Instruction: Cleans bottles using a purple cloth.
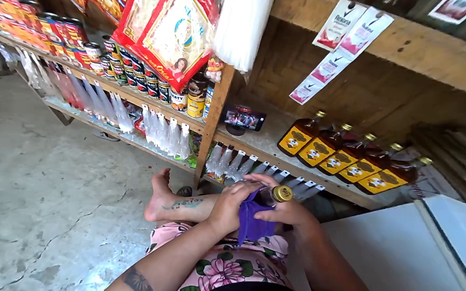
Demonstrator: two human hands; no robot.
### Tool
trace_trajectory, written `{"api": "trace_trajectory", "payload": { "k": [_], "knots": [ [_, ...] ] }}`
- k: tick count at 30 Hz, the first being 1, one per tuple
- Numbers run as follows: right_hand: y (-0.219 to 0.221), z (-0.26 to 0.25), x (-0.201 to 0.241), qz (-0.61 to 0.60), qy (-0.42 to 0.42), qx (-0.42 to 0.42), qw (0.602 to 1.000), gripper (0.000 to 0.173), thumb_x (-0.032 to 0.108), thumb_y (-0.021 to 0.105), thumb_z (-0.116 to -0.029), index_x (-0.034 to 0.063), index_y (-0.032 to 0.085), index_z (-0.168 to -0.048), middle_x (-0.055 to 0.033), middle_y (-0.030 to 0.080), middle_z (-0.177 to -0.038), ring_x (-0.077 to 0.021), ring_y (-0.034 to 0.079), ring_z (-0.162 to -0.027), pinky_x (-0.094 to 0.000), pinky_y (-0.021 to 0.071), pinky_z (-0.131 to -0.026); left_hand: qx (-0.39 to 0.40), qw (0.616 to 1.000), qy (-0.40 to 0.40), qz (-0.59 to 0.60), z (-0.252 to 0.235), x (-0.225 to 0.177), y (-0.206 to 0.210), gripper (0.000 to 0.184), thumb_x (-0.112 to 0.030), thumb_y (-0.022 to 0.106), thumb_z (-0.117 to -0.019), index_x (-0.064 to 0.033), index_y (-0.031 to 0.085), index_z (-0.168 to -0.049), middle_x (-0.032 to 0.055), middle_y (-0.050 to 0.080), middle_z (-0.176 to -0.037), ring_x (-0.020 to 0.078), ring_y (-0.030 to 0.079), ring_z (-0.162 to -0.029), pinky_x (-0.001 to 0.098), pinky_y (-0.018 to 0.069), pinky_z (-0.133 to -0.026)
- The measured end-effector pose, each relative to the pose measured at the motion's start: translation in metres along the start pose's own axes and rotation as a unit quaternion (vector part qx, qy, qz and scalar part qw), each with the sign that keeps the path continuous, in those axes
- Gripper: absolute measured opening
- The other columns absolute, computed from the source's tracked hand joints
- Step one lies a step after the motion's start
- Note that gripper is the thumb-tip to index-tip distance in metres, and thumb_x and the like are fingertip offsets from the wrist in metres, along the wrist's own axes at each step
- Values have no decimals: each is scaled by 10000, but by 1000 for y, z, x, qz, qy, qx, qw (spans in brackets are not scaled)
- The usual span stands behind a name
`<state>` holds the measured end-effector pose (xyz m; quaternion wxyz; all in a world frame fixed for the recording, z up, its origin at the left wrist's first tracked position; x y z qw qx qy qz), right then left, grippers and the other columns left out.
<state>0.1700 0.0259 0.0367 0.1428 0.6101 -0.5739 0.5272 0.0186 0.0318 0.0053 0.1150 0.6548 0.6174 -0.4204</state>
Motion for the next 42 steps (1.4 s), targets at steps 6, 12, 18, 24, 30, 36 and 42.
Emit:
{"api": "trace_trajectory", "payload": {
  "k": [6, 12, 18, 24, 30, 36, 42],
  "knots": [
    [-1, 0, -12, -20, 34, -43, 998, 650, 217, 784, -850, -87, 537, -1369, -124, 644, -1330, -132, 623, -1215, -334, 520, -1064, -35, 996, -11, -77, -5, -7, -10, 485, -74, 714, -811, -132, 656, -1290, 159, 635, -1220, 317, 620, -1145, 510, 534, -938],
    [0, -3, -22, -15, 52, -152, 987, 568, 194, 764, -841, -104, 569, -1284, -115, 684, -1213, -92, 656, -1118, -283, 548, -996, 128, 991, -21, 8, -8, -26, -33, 835, -134, 758, -752, -95, 422, -1515, 147, 400, -1573, 284, 436, -1428, 532, 463, -1098],
    [13, -16, -17, 125, 146, -171, 966, 617, 409, 757, -843, -44, 648, -1246, -191, 668, -1224, -231, 611, -1197, -390, 479, -1064, 37, 996, 28, 70, -24, -65, -51, 610, -312, 582, -980, -28, 430, -1498, 172, 384, -1593, 254, 424, -1444, 459, 401, -1172],
    [30, -25, -10, 165, 97, -180, 965, 600, 466, 759, -833, 14, 681, -1219, -169, 680, -1198, -280, 613, -1177, -459, 474, -1046, -65, 985, -48, 150, -48, -41, -42, 445, -235, 488, -1056, -2, 459, -1434, 108, 633, -1209, 141, 633, -1057, 342, 544, -928],
    [0, -5, -33, 6, 95, -53, 994, 497, 343, 641, -975, 11, 626, -1343, -164, 614, -1332, -185, 578, -1252, -346, 482, -1071, -71, 977, 13, 199, -42, -33, -48, 162, -161, 434, -1069, -95, 579, -1098, -25, 661, -968, 64, 647, -920, 289, 555, -852],
    [-7, 20, -60, -21, 298, 3, 954, 361, 277, 511, -1070, 21, 632, -1292, -127, 692, -1173, -138, 656, -1071, -371, 509, -995, -107, 967, 37, 228, -36, -18, -55, 167, -238, 462, -1071, -204, 625, -1070, -43, 691, -946, 99, 678, -897, 308, 577, -828],
    [-37, 18, -51, -9, 256, -135, 957, 352, 284, 565, -1030, -18, 689, -1162, -151, 655, -1179, -179, 615, -1095, -377, 493, -988, -101, 971, 65, 208, -30, -26, -52, 173, -300, 472, -1076, -237, 633, -1080, -59, 684, -956, 95, 674, -913, 311, 572, -859]
  ]
}}
Point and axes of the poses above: each hand's wrist, its own z-axis away from the middle knuckle, its own y-axis out of the palm, x = y × z, the point moved 5 cm from there along -z, towards the middle knuckle
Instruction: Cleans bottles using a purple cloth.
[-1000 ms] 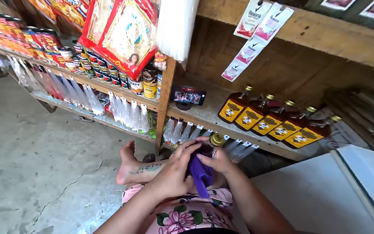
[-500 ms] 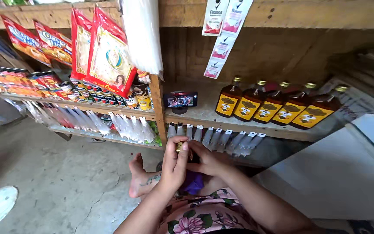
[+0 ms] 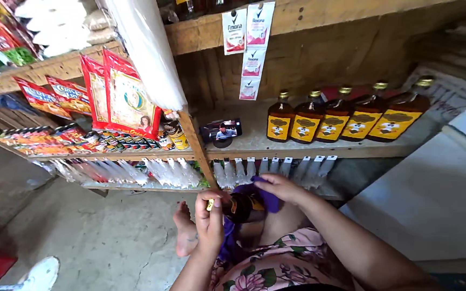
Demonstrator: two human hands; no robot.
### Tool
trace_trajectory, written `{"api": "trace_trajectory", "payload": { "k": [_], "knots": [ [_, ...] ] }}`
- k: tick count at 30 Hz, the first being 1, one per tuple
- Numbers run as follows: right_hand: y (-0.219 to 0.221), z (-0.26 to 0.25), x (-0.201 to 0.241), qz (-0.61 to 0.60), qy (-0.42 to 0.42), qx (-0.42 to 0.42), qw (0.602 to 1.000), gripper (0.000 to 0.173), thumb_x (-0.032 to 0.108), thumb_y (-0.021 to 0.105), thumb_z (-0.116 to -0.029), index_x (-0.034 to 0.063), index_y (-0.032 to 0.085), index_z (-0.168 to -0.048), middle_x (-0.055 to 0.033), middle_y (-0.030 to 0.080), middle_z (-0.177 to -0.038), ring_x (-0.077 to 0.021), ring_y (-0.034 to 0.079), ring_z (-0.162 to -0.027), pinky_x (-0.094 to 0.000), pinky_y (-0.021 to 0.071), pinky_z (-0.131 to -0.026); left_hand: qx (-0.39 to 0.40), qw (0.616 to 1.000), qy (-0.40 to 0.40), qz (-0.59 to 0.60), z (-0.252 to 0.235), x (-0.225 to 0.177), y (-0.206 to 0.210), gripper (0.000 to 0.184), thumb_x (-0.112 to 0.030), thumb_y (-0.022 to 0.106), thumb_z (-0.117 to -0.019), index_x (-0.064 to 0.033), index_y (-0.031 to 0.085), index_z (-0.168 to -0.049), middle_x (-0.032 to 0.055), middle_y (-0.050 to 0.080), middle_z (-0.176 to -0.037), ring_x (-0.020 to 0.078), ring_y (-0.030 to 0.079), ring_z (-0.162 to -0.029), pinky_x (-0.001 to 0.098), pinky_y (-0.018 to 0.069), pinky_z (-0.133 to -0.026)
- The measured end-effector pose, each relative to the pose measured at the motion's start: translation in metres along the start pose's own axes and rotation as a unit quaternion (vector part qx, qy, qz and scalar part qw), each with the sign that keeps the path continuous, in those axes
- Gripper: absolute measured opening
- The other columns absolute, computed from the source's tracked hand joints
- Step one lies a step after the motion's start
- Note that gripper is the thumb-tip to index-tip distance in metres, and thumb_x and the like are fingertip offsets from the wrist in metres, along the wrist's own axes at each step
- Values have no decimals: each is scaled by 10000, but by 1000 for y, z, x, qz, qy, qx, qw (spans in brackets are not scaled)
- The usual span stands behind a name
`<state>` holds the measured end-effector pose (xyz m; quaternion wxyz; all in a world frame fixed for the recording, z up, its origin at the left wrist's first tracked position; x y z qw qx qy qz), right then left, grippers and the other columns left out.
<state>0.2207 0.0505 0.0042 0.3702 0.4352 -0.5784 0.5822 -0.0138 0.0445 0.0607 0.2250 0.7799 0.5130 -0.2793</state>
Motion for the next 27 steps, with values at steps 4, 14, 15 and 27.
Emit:
{"api": "trace_trajectory", "payload": {
  "k": [4, 14, 15, 27],
  "knots": [
    [-51, 14, 13, -149, 11, -159, 976, 328, 251, 547, -1045, 17, 648, -1251, -85, 703, -1094, -122, 670, -1000, -361, 562, -920, 9, 1000, 19, -16, 6, -5, 4, 176, -310, 460, -1083, -252, 626, -1095, -77, 672, -958, 80, 671, -922, 304, 573, -880],
    [-139, 107, 92, -175, -75, -379, 905, 258, 344, 420, -1086, 251, 629, -1207, 143, 703, -984, 30, 679, -894, -223, 596, -785, -19, 999, 28, -26, 9, -1, -4, 180, -303, 452, -1087, -246, 621, -1100, -64, 678, -941, 92, 678, -895, 309, 582, -857],
    [-134, 113, 98, -160, -74, -366, 914, 249, 347, 424, -1081, 265, 647, -1156, 150, 706, -941, 36, 679, -852, -215, 598, -744, -20, 999, 28, -26, 9, -1, -4, 177, -305, 456, -1084, -251, 624, -1102, -68, 678, -943, 90, 676, -896, 306, 580, -858],
    [30, 65, 80, -110, -287, 35, 951, 479, 433, 422, -1084, 72, 679, -1266, 47, 698, -1213, 40, 597, -1156, -214, 489, -1034, -10, 994, 80, -68, 30, -18, 13, 182, -340, 445, -1087, -286, 609, -1145, -126, 656, -994, 14, 631, -982, 275, 472, -1015]
  ]
}}
Point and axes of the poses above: each hand's wrist, its own z-axis away from the middle knuckle, its own y-axis out of the palm, x = y × z, the point moved 5 cm from there along -z, towards the middle knuckle
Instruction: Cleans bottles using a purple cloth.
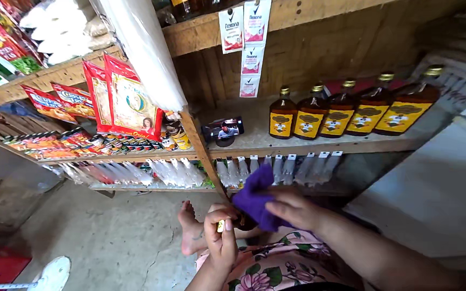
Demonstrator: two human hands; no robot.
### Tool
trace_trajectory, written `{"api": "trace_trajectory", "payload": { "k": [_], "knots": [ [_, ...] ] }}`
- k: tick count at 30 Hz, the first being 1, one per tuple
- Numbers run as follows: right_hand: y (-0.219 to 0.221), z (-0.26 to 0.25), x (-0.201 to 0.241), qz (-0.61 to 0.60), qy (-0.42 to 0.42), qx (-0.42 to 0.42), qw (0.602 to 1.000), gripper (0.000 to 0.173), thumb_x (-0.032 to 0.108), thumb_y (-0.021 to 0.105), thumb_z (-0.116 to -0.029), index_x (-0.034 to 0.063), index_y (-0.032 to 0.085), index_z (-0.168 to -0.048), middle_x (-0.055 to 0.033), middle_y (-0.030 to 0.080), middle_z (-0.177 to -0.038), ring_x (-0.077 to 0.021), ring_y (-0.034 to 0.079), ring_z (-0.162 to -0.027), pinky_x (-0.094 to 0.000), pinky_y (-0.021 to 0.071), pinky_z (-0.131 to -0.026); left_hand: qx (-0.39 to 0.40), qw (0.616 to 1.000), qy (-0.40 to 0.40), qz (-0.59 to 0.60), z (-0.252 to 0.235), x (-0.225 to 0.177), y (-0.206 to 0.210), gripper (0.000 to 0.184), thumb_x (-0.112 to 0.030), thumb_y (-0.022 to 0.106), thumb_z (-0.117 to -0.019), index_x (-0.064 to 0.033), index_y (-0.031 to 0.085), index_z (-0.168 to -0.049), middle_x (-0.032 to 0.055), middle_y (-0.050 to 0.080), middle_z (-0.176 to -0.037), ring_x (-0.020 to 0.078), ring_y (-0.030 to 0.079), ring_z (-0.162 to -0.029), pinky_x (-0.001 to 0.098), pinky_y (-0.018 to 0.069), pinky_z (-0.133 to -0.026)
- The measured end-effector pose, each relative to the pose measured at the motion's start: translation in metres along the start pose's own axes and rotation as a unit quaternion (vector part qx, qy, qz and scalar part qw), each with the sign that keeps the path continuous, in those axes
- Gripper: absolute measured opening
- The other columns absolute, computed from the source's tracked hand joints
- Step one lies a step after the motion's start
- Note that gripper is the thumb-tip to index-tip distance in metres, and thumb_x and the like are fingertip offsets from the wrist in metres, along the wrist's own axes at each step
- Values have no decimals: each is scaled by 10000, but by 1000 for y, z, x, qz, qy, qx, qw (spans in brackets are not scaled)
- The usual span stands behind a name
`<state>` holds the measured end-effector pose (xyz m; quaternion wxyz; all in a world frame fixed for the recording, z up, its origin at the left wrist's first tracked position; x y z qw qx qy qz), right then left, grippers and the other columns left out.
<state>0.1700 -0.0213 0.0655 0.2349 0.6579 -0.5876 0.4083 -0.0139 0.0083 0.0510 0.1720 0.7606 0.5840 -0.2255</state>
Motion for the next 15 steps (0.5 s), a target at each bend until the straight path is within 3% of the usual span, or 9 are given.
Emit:
{"api": "trace_trajectory", "payload": {
  "k": [2, 4, 6, 8, 11, 13, 15],
  "knots": [
    [28, 6, -25, 69, -19, 57, 996, 650, 504, 288, -1094, 20, 631, -1359, -83, 660, -1342, -64, 540, -1308, -294, 377, -1157, -4, 1000, 17, -19, 8, -8, 1, 175, -346, 428, -1088, -298, 592, -1130, -159, 630, -1012, -34, 587, -1026, 293, 358, -1119],
    [42, 16, -50, 164, -64, 45, 983, 552, 385, 282, -1107, 41, 633, -1358, -128, 667, -1335, -193, 558, -1321, -407, 333, -1177, -17, 999, 24, 17, 18, -11, -2, 171, -343, 458, -1079, -287, 618, -1100, -147, 652, -1001, -13, 607, -989, 277, 406, -1068],
    [42, 23, -77, 192, -96, 12, 977, 503, 363, 285, -1119, 81, 677, -1260, -116, 681, -1253, -220, 582, -1264, -411, 377, -1150, -5, 996, 29, 83, 28, -12, -5, 193, -362, 497, -1066, -245, 651, -1079, -101, 689, -984, 46, 654, -949, 263, 509, -945],
    [34, 29, -100, 196, -38, 1, 980, 516, 328, 284, -1117, 35, 693, -1235, -149, 689, -1271, -249, 596, -1280, -424, 404, -1143, 61, 989, 40, 126, 35, -13, -4, 277, -436, 516, -1050, -195, 651, -1066, -56, 703, -977, 85, 676, -956, 272, 553, -891],
    [18, 32, -128, 217, 143, 38, 965, 526, 260, 263, -1104, -28, 664, -1288, -200, 635, -1363, -297, 544, -1353, -421, 351, -1187, 165, 976, 81, 115, 43, -16, 5, 397, -517, 502, -1030, -149, 610, -927, -2, 671, -886, 129, 667, -916, 305, 554, -873],
    [12, 29, -130, 209, 228, 56, 949, 520, 261, 297, -1105, -81, 613, -1338, -249, 563, -1439, -347, 472, -1414, -439, 290, -1219, 177, 972, 99, 118, 49, -14, 10, 379, -496, 529, -1020, -142, 593, -899, 24, 654, -868, 160, 654, -883, 330, 550, -857],
    [16, 25, -120, 203, 229, 59, 950, 498, 246, 339, -1096, -104, 623, -1309, -273, 580, -1406, -376, 484, -1394, -446, 300, -1208, 158, 975, 101, 118, 51, -13, 10, 322, -449, 566, -1015, -150, 594, -899, 16, 652, -861, 157, 655, -866, 331, 557, -841]
  ]
}}
Point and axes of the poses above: each hand's wrist, its own z-axis away from the middle knuckle, its own y-axis out of the palm, x = y × z, the point moved 5 cm from there along -z, towards the middle knuckle
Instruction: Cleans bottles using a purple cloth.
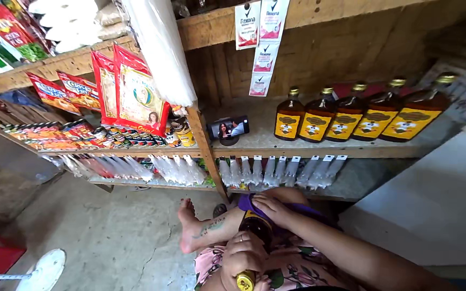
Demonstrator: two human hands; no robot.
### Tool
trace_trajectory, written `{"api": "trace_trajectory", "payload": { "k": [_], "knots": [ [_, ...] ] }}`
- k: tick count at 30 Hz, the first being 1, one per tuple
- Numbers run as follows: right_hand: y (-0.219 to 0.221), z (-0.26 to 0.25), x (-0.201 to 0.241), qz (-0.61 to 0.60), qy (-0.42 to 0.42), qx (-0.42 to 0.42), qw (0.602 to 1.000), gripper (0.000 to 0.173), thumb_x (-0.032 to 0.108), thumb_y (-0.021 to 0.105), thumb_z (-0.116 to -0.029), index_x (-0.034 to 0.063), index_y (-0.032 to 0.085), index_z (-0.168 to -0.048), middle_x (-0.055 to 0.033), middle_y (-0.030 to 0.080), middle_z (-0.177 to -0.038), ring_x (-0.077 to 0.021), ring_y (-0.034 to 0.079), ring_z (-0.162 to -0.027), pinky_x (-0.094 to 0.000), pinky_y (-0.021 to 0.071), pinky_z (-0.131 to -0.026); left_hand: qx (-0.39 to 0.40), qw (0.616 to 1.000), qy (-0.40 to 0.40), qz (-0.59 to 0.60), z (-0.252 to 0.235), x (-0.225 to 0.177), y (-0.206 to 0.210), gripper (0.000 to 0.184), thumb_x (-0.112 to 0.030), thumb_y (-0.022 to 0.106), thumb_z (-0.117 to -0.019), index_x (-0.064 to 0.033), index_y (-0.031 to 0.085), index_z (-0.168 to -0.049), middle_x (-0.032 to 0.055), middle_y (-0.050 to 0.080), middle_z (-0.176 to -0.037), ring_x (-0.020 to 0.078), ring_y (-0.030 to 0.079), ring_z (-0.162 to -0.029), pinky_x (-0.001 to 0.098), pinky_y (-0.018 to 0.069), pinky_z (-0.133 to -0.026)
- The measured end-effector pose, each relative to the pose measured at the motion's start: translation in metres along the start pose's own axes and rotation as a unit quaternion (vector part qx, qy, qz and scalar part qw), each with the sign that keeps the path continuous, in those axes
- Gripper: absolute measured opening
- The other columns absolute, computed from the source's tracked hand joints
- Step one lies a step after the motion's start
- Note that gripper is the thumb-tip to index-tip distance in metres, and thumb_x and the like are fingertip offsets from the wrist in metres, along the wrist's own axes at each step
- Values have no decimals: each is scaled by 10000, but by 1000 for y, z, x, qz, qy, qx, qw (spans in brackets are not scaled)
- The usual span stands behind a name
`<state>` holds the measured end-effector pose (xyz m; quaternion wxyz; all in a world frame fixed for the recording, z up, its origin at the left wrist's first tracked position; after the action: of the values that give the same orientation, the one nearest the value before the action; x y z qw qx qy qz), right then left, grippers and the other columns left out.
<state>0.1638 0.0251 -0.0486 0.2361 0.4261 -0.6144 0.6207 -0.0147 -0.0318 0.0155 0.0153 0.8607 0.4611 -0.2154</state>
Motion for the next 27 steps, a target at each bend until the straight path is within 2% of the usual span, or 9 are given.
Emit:
{"api": "trace_trajectory", "payload": {
  "k": [3, 5, 9, 14, 17, 18, 21, 24, 27],
  "knots": [
    [0, 13, 44, 15, -89, 0, 996, 426, 189, 397, -1065, -89, 680, -1220, -256, 645, -1314, -388, 541, -1330, -500, 342, -1174, -25, 1000, -11, -3, 0, 2, -6, 235, -373, 591, -1014, -160, 598, -914, 0, 657, -865, 142, 656, -869, 321, 554, -844],
    [5, 20, 74, 46, -184, -15, 982, 307, 93, 463, -986, -31, 718, -1105, -208, 689, -1223, -375, 604, -1245, -544, 414, -1107, -37, 999, -15, -12, 1, 2, -8, 239, -364, 584, -1019, -158, 586, -899, 2, 654, -843, 143, 656, -835, 313, 559, -804],
    [7, 16, 79, 0, -188, -31, 982, 321, 141, 494, -999, -3, 716, -1180, -216, 613, -1359, -327, 548, -1318, -475, 409, -1135, -74, 996, -43, -5, -8, 3, -19, 255, -406, 560, -1034, -187, 591, -906, -41, 647, -835, 90, 653, -822, 259, 557, -787],
    [0, 17, 85, -105, -181, 31, 977, 453, 131, 504, -1006, -48, 534, -1420, -234, 525, -1461, -261, 463, -1408, -379, 350, -1189, -130, 987, -97, -5, 4, 16, -40, 280, -460, 523, -1039, -219, 640, -956, -47, 724, -963, 154, 686, -1071, 381, 498, -1062],
    [1, 15, 88, -99, -231, -6, 968, 437, 76, 529, -971, -24, 574, -1395, -202, 549, -1453, -228, 481, -1402, -359, 378, -1180, -120, 987, -92, -59, 0, 13, -42, 310, -486, 477, -1047, -237, 647, -974, -41, 716, -1202, 215, 539, -1351, 455, 286, -1228],
    [1, 14, 87, -104, -243, -39, 964, 413, 67, 587, -949, -20, 585, -1352, -204, 549, -1424, -217, 491, -1379, -339, 409, -1157, -115, 987, -93, -62, -2, 13, -42, 325, -490, 467, -1049, -232, 650, -975, -27, 711, -1236, 233, 525, -1371, 464, 289, -1227],
    [-6, 11, 76, -124, -211, -72, 967, 499, 120, 728, -892, -35, 536, -1326, -206, 525, -1390, -191, 506, -1344, -308, 466, -1113, -122, 984, -124, -34, -4, 18, -46, 360, -510, 481, -1043, -207, 661, -972, -15, 740, -1050, 175, 683, -1114, 354, 541, -1002],
    [-29, 15, 61, -32, -96, -19, 995, 748, 356, 765, -881, 2, 463, -1467, -192, 534, -1444, -201, 527, -1336, -341, 450, -1119, -141, 980, -140, -12, -1, 24, -54, 355, -489, 463, -1054, -204, 656, -969, -26, 730, -948, 138, 701, -999, 318, 551, -941],
    [-54, 28, 27, 148, 23, 76, 986, 861, 526, 805, -804, 124, 498, -1500, -172, 448, -1550, -374, 406, -1438, -592, 346, -1156, -160, 978, -136, -7, 1, 26, -58, 345, -474, 458, -1057, -206, 662, -981, -19, 729, -937, 144, 699, -992, 322, 541, -954]
  ]
}}
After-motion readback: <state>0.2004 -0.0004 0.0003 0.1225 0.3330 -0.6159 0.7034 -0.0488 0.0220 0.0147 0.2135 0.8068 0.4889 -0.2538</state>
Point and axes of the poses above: each hand's wrist, its own z-axis away from the middle knuckle, its own y-axis out of the palm, x = y × z, the point moved 5 cm from there along -z, towards the middle knuckle
